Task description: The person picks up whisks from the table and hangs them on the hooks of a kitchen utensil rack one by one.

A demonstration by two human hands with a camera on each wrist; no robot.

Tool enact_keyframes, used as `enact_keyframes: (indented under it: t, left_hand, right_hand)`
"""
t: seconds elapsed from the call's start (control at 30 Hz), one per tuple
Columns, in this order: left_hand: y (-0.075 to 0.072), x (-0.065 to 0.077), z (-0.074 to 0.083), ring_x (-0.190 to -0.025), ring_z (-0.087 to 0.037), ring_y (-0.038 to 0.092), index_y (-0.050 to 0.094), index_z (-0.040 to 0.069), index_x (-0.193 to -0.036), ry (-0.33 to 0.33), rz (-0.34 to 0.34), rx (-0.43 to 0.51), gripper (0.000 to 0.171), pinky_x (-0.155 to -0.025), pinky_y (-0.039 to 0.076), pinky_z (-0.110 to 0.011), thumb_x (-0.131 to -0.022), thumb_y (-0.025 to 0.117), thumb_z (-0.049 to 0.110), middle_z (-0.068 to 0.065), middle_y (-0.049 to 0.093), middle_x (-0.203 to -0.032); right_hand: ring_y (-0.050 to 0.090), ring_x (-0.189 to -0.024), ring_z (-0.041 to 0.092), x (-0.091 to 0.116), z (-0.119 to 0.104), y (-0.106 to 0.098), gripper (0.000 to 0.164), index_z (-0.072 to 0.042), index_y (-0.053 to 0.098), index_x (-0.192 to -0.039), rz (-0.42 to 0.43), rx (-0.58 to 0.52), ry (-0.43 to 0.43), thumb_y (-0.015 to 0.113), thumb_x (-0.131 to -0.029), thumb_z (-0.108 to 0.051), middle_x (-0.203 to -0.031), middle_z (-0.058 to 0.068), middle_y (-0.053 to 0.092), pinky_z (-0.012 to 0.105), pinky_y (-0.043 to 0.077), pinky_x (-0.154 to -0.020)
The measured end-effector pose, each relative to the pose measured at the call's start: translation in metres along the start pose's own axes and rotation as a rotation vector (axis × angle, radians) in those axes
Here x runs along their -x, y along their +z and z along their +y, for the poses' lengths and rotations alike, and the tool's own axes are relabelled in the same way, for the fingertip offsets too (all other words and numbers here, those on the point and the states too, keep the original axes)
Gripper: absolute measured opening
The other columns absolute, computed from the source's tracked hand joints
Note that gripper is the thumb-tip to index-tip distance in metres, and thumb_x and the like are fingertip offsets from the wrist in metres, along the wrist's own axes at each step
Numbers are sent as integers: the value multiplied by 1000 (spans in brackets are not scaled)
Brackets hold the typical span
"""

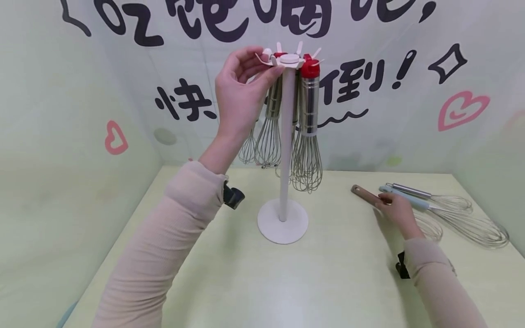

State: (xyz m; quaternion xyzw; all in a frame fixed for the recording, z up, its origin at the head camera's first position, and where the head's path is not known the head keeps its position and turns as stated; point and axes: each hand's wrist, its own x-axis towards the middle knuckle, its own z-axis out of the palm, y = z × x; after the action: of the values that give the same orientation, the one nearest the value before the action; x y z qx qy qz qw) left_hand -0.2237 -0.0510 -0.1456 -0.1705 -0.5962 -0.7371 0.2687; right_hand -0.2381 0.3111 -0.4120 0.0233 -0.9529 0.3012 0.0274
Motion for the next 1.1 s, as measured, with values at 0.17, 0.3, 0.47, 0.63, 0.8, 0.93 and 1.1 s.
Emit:
enact_keyframes:
  t: [0.17,0.3,0.47,0.63,0.8,0.93,1.1]
  left_hand:
    - [-1,0,-3,-93,-13,63,58,-4,-114,-2,7,-2,44,-92,57,-21,-75,76,-5,0,62,-95]
    - [-1,0,-5,-94,-14,63,58,-4,-114,4,11,2,43,-91,57,-22,-74,77,-4,-1,63,-96]
    - [-1,-1,-5,-94,-14,64,58,-4,-113,7,27,1,44,-90,57,-22,-74,77,-4,-2,64,-96]
    - [0,-2,-4,-93,-13,64,58,-4,-114,4,39,-8,45,-91,57,-21,-73,77,-4,-3,65,-97]
    - [1,0,-2,-92,-12,63,58,-5,-114,5,53,-10,46,-91,56,-20,-73,78,-3,-5,65,-99]
    - [2,1,-2,-91,-11,63,58,-5,-113,7,69,-14,46,-91,56,-19,-72,78,-2,-5,64,-99]
    - [3,3,-2,-91,-11,62,58,-5,-114,17,85,-18,46,-91,56,-18,-72,78,-3,-7,64,-100]
  right_hand:
    - [56,-101,49,1,-1,4,36,16,55,-118,14,4,-3,60,-89,-5,-113,38,58,58,51,-86]
    - [58,-99,47,3,-2,6,35,15,56,-117,10,9,1,60,-89,-4,-111,37,60,57,52,-84]
    - [57,-100,48,2,-5,5,35,15,56,-118,2,17,-3,61,-88,-4,-112,37,59,58,51,-86]
    - [55,-102,49,1,-6,2,38,15,55,-119,-18,17,10,63,-88,-6,-114,37,58,60,49,-89]
    - [55,-103,49,0,-4,2,39,14,54,-121,-27,19,13,63,-89,-7,-114,37,58,60,48,-90]
    - [56,-101,48,0,-3,3,40,14,54,-120,-27,17,8,64,-88,-7,-112,36,59,59,48,-89]
    - [56,-98,47,0,-2,2,40,14,55,-118,-25,0,-11,66,-86,-8,-110,36,59,58,50,-85]
